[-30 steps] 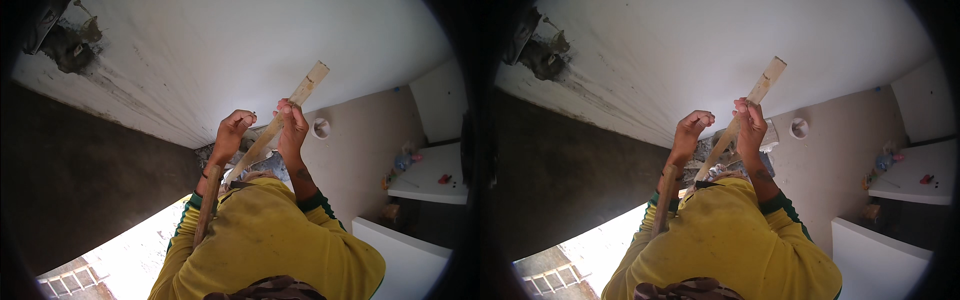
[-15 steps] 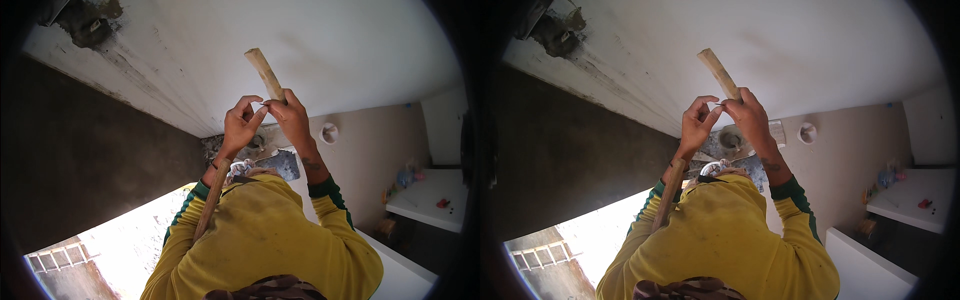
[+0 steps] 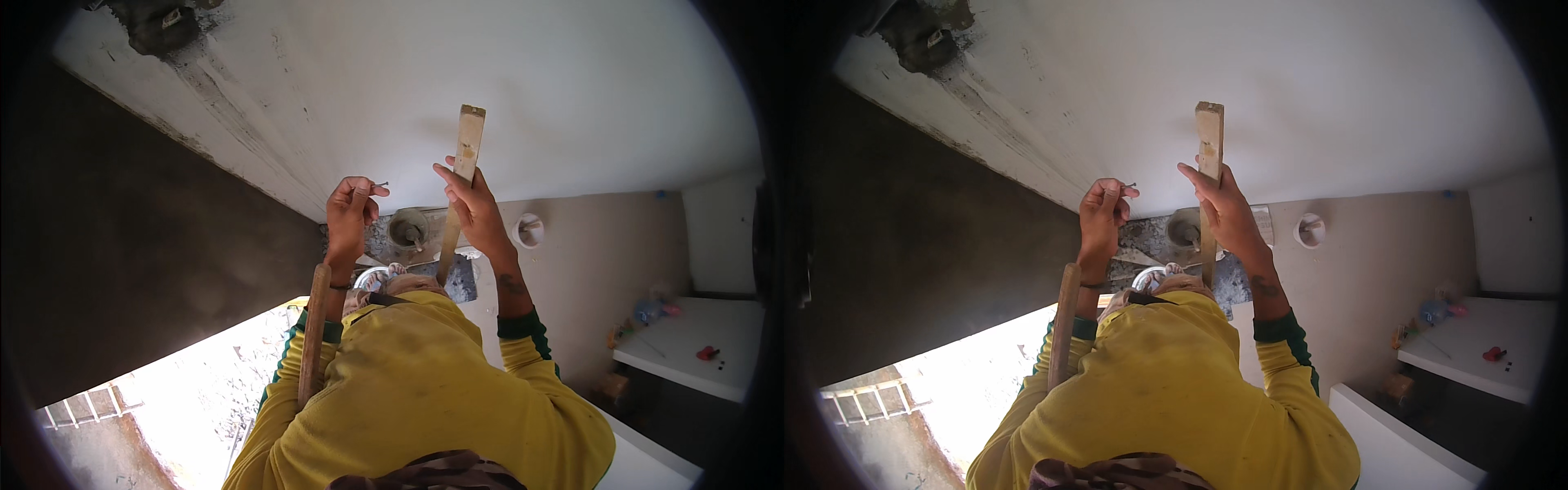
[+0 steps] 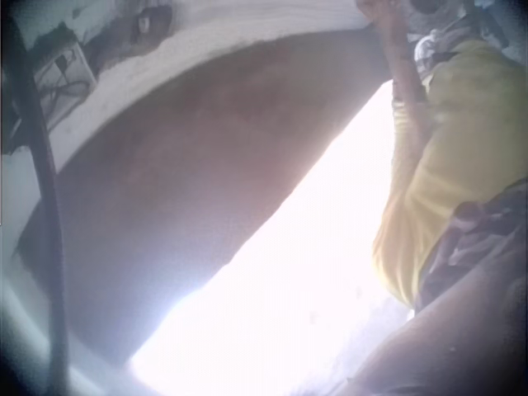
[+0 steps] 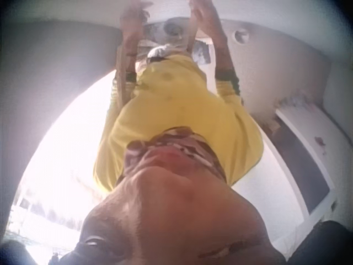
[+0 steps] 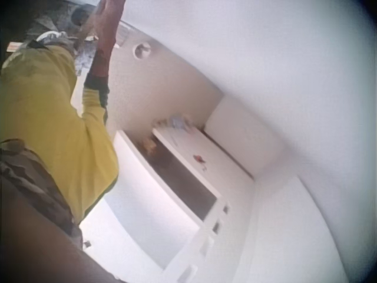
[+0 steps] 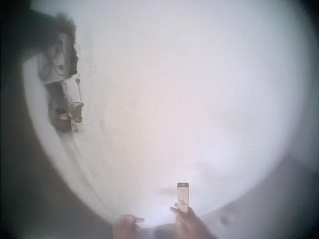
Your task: The person uses a spirit level and a wooden stick to align and secure an electrical box in a wall opening. They repeatedly check the level, adjust the box, and tap the stick to set it in place.
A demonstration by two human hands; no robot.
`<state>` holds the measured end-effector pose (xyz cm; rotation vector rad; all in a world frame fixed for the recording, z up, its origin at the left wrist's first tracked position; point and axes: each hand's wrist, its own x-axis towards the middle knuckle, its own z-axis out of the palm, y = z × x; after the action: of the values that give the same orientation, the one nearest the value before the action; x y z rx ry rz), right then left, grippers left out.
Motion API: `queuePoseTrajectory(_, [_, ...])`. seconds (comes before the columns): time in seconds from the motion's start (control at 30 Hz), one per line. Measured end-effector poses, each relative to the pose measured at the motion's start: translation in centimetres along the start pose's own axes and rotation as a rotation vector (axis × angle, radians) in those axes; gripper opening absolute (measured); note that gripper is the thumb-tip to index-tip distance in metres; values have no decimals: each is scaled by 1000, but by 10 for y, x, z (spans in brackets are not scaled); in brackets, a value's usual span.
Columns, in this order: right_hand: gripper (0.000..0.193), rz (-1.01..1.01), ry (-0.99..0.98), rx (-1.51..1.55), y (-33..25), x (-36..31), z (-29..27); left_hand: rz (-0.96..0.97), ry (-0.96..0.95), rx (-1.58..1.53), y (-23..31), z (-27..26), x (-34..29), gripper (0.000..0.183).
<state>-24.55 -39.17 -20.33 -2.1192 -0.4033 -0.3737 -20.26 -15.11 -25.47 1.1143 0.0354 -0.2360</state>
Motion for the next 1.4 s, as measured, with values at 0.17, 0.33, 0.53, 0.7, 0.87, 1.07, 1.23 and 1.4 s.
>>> queuePoseTrajectory(0.17, [69, -6, 149, 431, -4, 9, -13, -15, 84, -242, 14, 8, -1, 14])
queuePoseTrajectory(0.33, [57, 5, 165, 665, -38, 37, -27, -112, -82, -446, 19, -5, 1, 16])
queuePoseTrajectory(0.53, [51, 246, -227, 1349, -22, 50, -6, 53, -197, -183, 64, 35, 2, 26])
queuePoseTrajectory(0.7, [55, 501, -532, 1388, -19, 54, 20, 147, -157, 127, 82, 55, 9, 33])
queuePoseTrajectory(0.87, [77, 631, -850, 1214, 3, 29, 26, 169, 81, -121, 81, 22, 9, 33])
queuePoseTrajectory(1.07, [60, 880, -995, 1014, 25, -42, -21, 247, 474, -128, 83, -65, -9, 39])
queuePoseTrajectory(1.23, [50, 909, -927, 733, -3, -38, -22, -139, 635, -236, -1, -107, -21, 40])
queuePoseTrajectory(1.4, [46, 95, -634, 36, -12, -12, -38, -117, 660, -330, -41, -111, -35, 31])
